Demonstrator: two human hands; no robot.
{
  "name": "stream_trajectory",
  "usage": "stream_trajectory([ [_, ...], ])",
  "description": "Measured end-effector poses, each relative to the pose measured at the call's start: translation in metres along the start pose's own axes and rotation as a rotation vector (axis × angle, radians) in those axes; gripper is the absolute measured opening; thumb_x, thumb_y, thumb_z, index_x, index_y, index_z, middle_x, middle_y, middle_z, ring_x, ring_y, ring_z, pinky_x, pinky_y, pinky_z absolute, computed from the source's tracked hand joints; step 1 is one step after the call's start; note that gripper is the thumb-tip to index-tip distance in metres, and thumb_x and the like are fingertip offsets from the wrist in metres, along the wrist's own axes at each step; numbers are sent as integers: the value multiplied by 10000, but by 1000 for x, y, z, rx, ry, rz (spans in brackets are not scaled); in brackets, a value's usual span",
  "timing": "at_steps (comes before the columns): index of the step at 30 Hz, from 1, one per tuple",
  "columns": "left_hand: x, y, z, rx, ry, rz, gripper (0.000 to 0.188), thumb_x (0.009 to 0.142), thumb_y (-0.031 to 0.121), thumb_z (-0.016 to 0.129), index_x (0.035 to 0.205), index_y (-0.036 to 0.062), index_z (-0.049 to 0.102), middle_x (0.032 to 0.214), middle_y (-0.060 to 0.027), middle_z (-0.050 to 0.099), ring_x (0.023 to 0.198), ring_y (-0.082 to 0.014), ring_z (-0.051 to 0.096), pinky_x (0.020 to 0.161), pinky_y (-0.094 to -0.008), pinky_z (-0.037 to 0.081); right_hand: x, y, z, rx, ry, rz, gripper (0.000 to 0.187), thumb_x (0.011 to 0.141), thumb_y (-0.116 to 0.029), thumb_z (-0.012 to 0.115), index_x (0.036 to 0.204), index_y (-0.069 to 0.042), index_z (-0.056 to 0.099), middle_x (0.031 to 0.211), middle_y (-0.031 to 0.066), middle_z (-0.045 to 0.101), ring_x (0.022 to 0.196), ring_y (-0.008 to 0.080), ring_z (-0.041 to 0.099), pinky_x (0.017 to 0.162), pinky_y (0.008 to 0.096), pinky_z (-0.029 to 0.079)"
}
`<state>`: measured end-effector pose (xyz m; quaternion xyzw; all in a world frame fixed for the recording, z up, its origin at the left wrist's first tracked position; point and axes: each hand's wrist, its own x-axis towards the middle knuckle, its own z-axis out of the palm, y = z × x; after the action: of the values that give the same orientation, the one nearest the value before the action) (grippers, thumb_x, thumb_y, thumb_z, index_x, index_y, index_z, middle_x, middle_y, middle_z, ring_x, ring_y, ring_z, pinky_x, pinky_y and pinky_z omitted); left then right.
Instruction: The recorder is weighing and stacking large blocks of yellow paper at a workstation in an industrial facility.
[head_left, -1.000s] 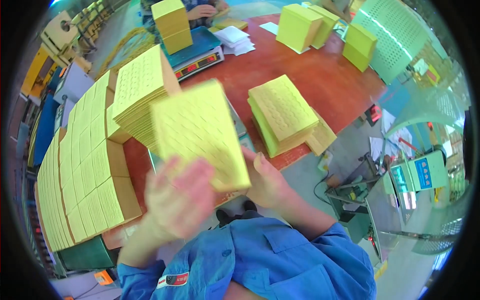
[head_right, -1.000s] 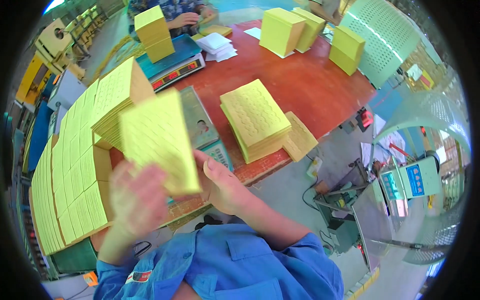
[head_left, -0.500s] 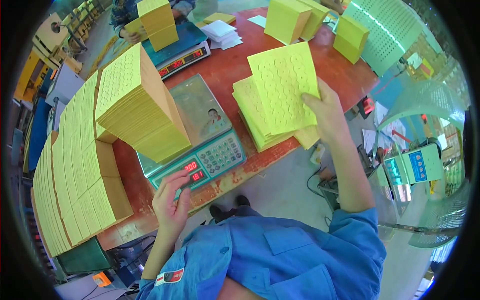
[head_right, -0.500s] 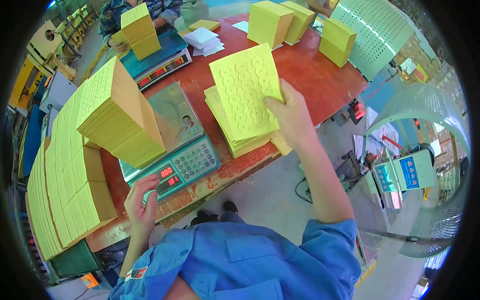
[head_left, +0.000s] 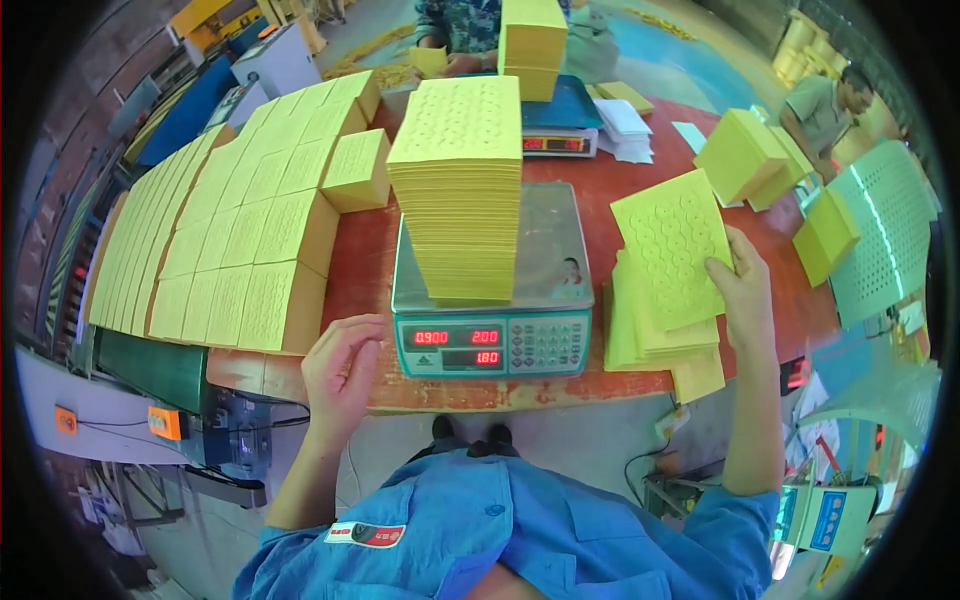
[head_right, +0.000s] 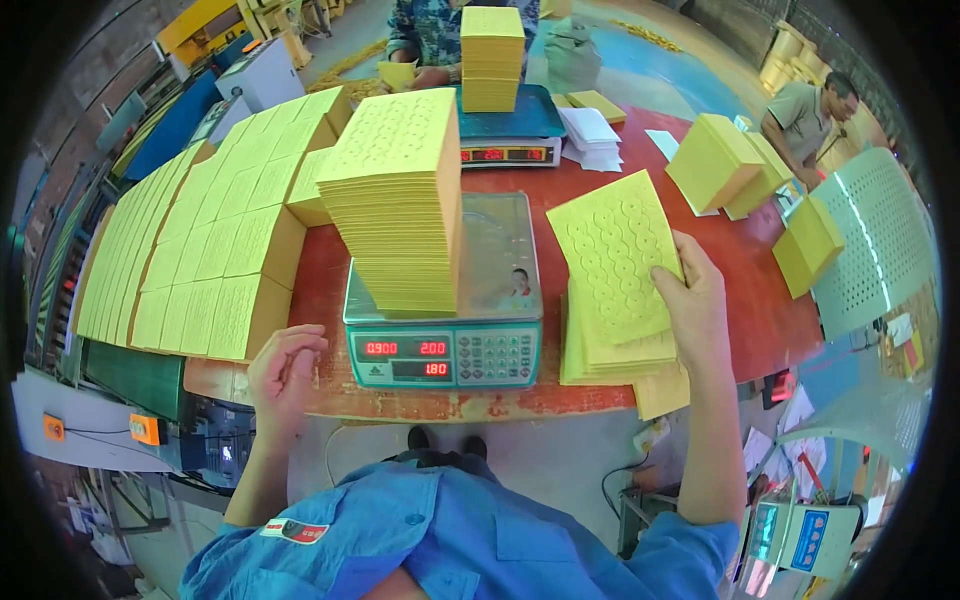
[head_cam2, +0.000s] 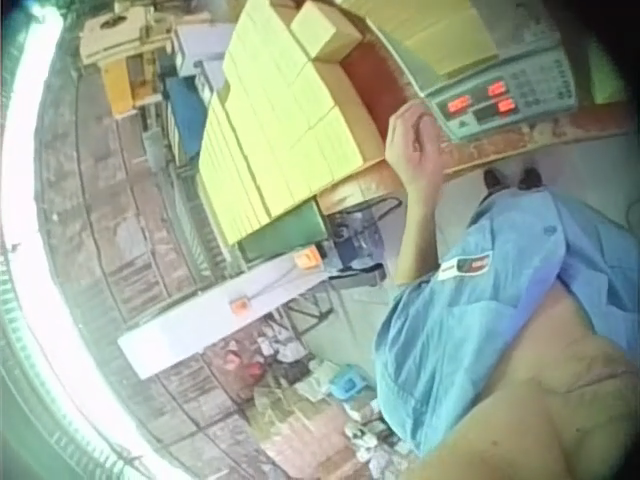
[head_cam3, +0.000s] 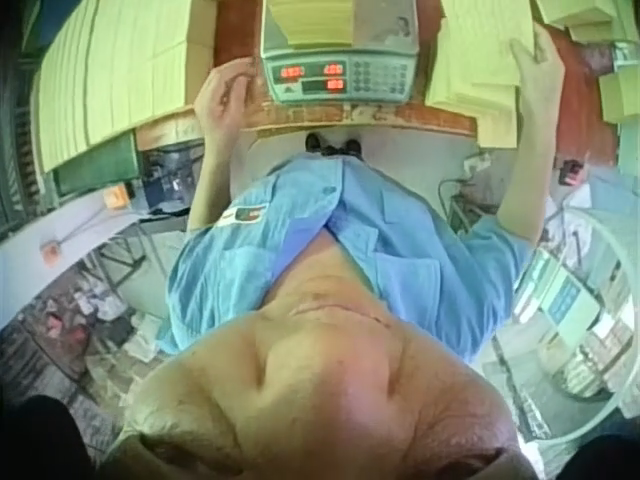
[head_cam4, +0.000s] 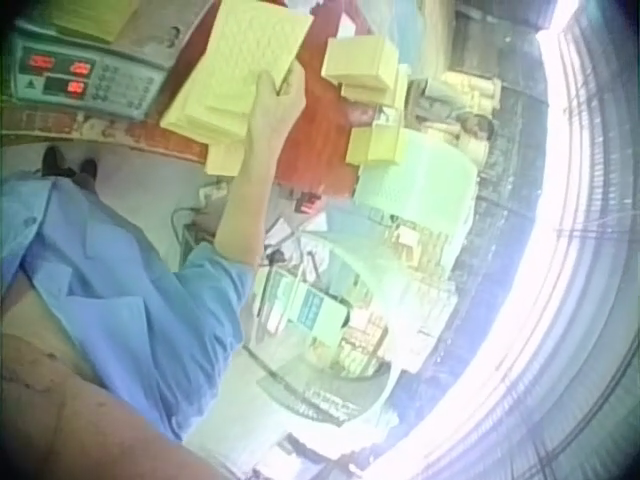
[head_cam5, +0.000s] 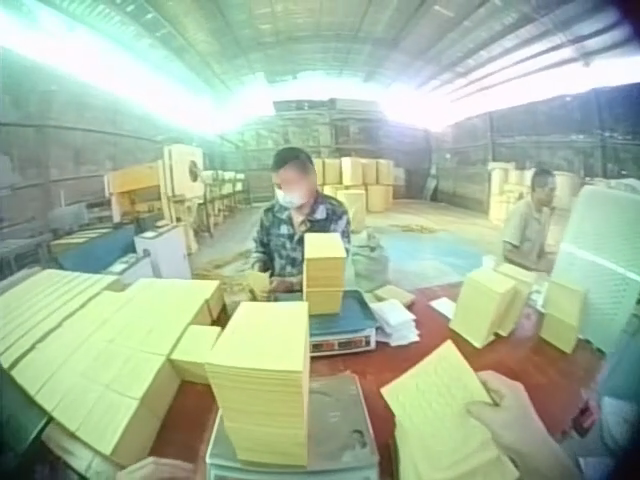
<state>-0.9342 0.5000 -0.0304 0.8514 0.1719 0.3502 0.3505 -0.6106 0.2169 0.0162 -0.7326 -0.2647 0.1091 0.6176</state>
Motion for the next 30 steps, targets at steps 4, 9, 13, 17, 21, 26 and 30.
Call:
stream_trajectory([
  [4, -9, -17, -29, -25, 100, -74, 142, 849, -92, 562, 946, -39, 651, 1001, -141, 673, 888, -203, 656, 770, -285, 519, 12, 15, -2, -58, 13, 57, 446, 813, 74, 506, 1259, 67, 518, 1195, 103, 608, 1107, 148, 579, 966, 280, 433],
  [9, 4, -46, -66, -157, 131, -257, 175, 940, -11, 507, 1037, -44, 648, 1020, -101, 675, 873, -134, 642, 781, -258, 516, -17, 11, 9, 95, 54, 171, 444, 805, 65, 515, 1248, 80, 520, 1217, 124, 588, 1111, 168, 576, 961, 304, 450],
  [13, 19, -70, -79, -597, -55, -570, 241, 979, 124, 516, 1139, -20, 624, 1047, -84, 674, 887, -127, 643, 775, -248, 516, -69, -8, 122, -147, -126, 78, 463, 789, 86, 553, 1249, 37, 535, 1189, 103, 599, 1101, 172, 582, 933, 320, 472],
  [17, 11, -87, -58, -929, -275, -719, 284, 961, 141, 561, 1203, -5, 592, 1071, -73, 674, 902, -115, 641, 772, -247, 517, -70, 0, 256, 159, -396, 103, 358, 853, 30, 572, 1208, 44, 540, 1106, 102, 620, 1042, 140, 582, 897, 284, 461],
  [21, 41, -118, -56, -894, -212, -787, 376, 897, 133, 637, 1244, 4, 579, 1104, -69, 673, 965, -133, 637, 824, -279, 511, -58, 20, 333, 288, -348, 56, 415, 895, -17, 578, 1296, 24, 479, 1115, 116, 614, 1028, 130, 577, 880, 277, 461],
  [26, 186, -218, -81, -561, -164, -521, 368, 890, 124, 588, 1233, -6, 556, 1075, -94, 659, 944, -166, 652, 825, -327, 536, -66, 8, 326, 292, -446, 125, 481, 949, -52, 546, 1398, 5, 382, 1181, 151, 615, 1057, 184, 604, 919, 321, 483],
  [30, 292, -305, -55, -480, -215, -585, 358, 861, 127, 612, 1198, 11, 575, 1050, -89, 663, 880, -185, 660, 753, -343, 557, -98, 32, 302, 250, -420, 332, 401, 937, -25, 547, 1328, 12, 469, 1119, 134, 641, 982, 172, 638, 873, 302, 510],
])
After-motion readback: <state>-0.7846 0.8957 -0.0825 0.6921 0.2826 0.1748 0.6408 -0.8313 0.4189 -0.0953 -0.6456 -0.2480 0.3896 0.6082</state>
